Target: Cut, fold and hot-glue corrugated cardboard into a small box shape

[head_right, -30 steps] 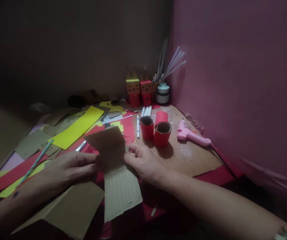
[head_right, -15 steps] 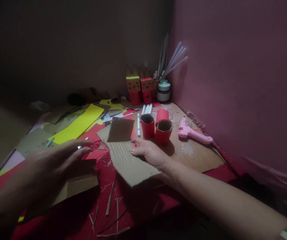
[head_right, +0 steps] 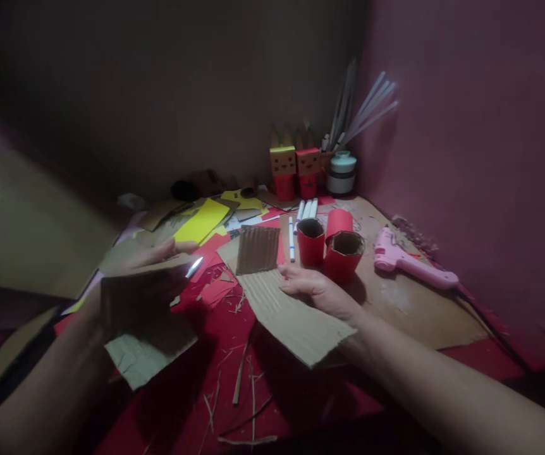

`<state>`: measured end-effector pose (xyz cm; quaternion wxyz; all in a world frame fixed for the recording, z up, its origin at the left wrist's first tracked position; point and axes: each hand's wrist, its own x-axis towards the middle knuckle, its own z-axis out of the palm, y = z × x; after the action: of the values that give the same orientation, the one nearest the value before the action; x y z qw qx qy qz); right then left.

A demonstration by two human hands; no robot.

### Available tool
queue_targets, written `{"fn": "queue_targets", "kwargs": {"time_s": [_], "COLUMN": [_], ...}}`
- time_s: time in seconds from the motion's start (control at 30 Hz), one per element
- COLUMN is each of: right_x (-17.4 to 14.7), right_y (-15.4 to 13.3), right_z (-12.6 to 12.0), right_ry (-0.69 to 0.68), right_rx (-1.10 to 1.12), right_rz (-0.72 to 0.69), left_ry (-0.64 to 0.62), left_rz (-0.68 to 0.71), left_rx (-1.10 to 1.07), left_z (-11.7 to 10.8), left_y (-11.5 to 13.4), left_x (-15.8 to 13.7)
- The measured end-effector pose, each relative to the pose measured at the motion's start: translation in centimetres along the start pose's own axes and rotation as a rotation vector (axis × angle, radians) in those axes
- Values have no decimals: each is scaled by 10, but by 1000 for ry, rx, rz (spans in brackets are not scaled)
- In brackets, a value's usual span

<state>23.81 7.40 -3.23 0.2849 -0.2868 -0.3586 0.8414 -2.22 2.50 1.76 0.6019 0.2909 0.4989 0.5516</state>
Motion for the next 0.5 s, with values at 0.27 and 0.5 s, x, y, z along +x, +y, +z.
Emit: {"fn": "queue_targets", "kwargs": {"time_s": [0.27,0.5], "right_x": [-5,-6], "right_y": [5,5], "right_z": [3,7], "right_ry": [104,87], "right_rx": [175,268], "right_rz": [54,103], "left_ry": [-224,-267], "left_rz": [84,116], "left_rx": [-239,-323], "left_z": [-9,0], "left_y": [-14,-21], "left_x": [16,15]}}
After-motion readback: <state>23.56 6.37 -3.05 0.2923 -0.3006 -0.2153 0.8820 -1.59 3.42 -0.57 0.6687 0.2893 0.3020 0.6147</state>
